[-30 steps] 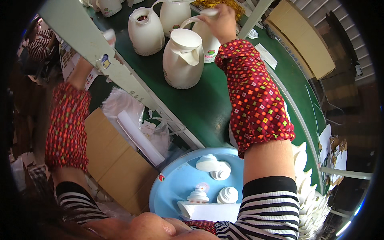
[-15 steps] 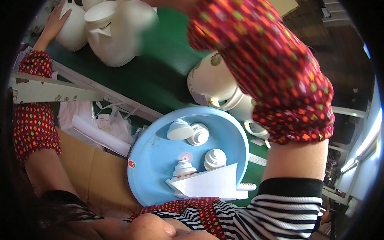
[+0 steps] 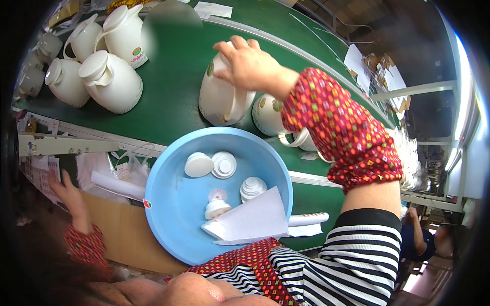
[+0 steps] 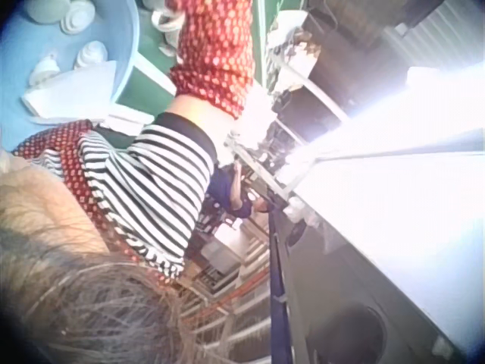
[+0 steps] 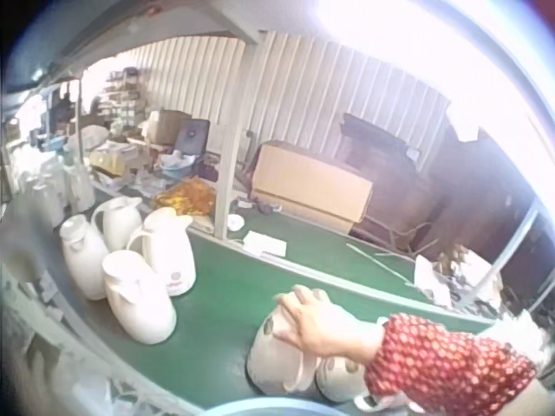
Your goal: The person assembles white ceramic kettles by attaching lids and applying decorative stickers. They pick up each kettle, place a lid on top, and then affix a sticker to the body before setting the finished unit aside on the conveyor.
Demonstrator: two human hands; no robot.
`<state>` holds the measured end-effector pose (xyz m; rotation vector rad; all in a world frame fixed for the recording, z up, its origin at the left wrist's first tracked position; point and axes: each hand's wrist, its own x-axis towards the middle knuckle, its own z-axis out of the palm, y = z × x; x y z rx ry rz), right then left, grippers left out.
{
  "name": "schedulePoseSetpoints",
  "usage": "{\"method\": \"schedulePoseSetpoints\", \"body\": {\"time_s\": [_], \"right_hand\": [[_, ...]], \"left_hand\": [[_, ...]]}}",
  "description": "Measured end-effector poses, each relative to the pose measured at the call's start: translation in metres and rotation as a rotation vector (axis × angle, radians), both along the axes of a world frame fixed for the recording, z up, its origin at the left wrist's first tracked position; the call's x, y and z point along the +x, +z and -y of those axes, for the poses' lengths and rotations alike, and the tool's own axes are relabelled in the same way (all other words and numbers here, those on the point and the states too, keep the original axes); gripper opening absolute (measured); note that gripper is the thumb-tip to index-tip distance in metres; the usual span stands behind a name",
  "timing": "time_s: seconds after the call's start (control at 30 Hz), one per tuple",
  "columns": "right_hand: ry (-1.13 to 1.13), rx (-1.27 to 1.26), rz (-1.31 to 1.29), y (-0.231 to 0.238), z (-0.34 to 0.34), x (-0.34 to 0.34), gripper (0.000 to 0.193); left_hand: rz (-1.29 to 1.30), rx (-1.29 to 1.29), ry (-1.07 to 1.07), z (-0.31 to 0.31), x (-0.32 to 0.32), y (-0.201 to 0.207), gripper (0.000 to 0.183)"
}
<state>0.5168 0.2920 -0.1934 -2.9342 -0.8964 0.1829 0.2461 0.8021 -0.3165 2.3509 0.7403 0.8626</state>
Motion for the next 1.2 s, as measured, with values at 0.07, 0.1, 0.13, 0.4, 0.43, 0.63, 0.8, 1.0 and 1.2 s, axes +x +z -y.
{"method": "schedulePoseSetpoints", "body": {"time_s": [0.07, 0.1, 0.13, 0.4, 0.43, 0.63, 0.8, 1.0, 1.2], "right_hand": [[-0.053, -0.011, -0.017, -0.004, 0.009, 0.033, 0.066], [-0.090, -0.002, -0.077, -0.006, 0.012, 0.048, 0.068], [-0.124, 0.003, -0.137, -0.007, 0.014, 0.059, 0.069], [-0.144, -0.013, -0.012, -0.008, 0.000, 0.029, 0.069], [-0.154, -0.022, 0.021, -0.012, 0.001, 0.015, 0.068], [-0.114, 0.016, 0.215, -0.026, 0.004, -0.053, 0.061], [-0.058, 0.093, 0.246, -0.039, 0.011, -0.076, 0.055], [-0.076, 0.032, 0.100, -0.014, 0.023, -0.072, 0.058], [-0.103, 0.114, 0.394, -0.050, 0.048, -0.047, 0.056]], "left_hand": [[0.028, -0.006, -0.209, 0.060, -0.032, 0.025, 0.057], [0.051, -0.081, -0.332, 0.092, -0.039, 0.039, 0.057], [0.072, -0.160, -0.452, 0.121, -0.047, 0.049, 0.058], [-0.491, -0.575, -0.717, 0.229, -0.087, 0.045, 0.078], [-0.524, -0.544, -0.712, 0.237, -0.088, 0.046, 0.079], [-0.519, -0.370, -0.703, 0.254, -0.106, 0.060, 0.076], [-0.575, -0.340, -0.590, 0.259, -0.136, 0.075, 0.075], [-0.758, -0.336, -0.413, 0.249, -0.138, 0.081, 0.076], [-0.699, -0.129, -0.380, 0.257, -0.135, 0.065, 0.083]]}}
